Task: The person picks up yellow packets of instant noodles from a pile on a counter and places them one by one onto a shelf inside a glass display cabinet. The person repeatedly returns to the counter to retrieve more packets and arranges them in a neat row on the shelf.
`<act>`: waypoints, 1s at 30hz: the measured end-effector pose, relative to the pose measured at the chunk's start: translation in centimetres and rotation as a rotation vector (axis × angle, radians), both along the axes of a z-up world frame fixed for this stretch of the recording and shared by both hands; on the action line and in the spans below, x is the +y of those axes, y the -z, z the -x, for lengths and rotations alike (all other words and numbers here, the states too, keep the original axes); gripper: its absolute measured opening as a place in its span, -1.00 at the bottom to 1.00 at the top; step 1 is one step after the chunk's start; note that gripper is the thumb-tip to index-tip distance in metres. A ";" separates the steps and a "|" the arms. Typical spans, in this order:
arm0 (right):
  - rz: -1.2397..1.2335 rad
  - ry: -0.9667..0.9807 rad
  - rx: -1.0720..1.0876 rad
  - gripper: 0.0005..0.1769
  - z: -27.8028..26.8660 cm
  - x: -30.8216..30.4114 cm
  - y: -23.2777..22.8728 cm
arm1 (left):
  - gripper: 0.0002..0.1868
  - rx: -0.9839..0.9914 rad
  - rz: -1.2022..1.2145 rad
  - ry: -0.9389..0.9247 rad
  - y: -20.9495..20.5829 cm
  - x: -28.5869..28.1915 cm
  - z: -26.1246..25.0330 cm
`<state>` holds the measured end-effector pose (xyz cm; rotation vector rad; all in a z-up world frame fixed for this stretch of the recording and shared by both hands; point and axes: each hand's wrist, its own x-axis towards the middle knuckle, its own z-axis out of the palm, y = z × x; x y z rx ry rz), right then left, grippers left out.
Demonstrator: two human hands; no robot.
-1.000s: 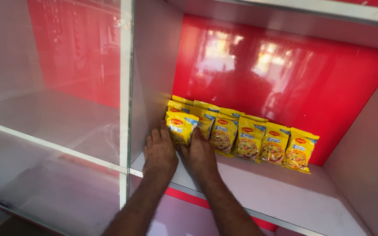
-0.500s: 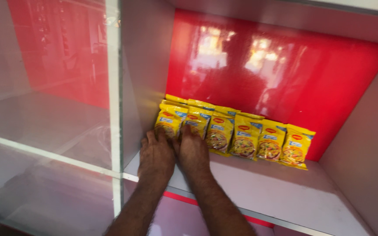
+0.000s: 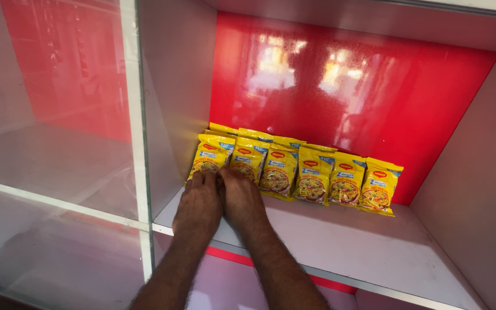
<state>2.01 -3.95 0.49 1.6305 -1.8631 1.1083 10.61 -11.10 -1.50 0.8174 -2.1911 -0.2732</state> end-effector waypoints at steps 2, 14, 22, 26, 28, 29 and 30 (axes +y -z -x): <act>0.007 0.013 0.030 -0.80 0.3 -0.3 0.2 | -0.66 0.028 -0.011 0.001 -0.1 -0.2 0.1; -0.033 0.070 0.036 -0.72 -1.2 3.6 -0.2 | -0.81 0.171 0.081 -0.039 -0.8 0.6 -0.7; -0.088 0.142 0.039 -0.82 0.4 10.2 -0.1 | -0.83 0.130 0.218 0.024 -1.5 3.3 -1.0; -0.117 0.304 -0.017 -0.82 2.9 14.3 -0.7 | -0.84 0.232 0.236 0.223 -1.0 5.8 1.2; -0.098 0.381 -0.033 -0.80 4.0 16.6 -0.9 | -0.83 0.298 0.221 0.343 -0.7 8.2 3.2; -0.068 0.406 -0.022 -0.78 4.5 17.6 -1.0 | -0.82 0.316 0.210 0.400 -0.6 9.5 4.3; -0.038 0.430 -0.010 -0.76 4.8 18.3 -1.0 | -0.81 0.335 0.200 0.457 -0.6 10.8 5.3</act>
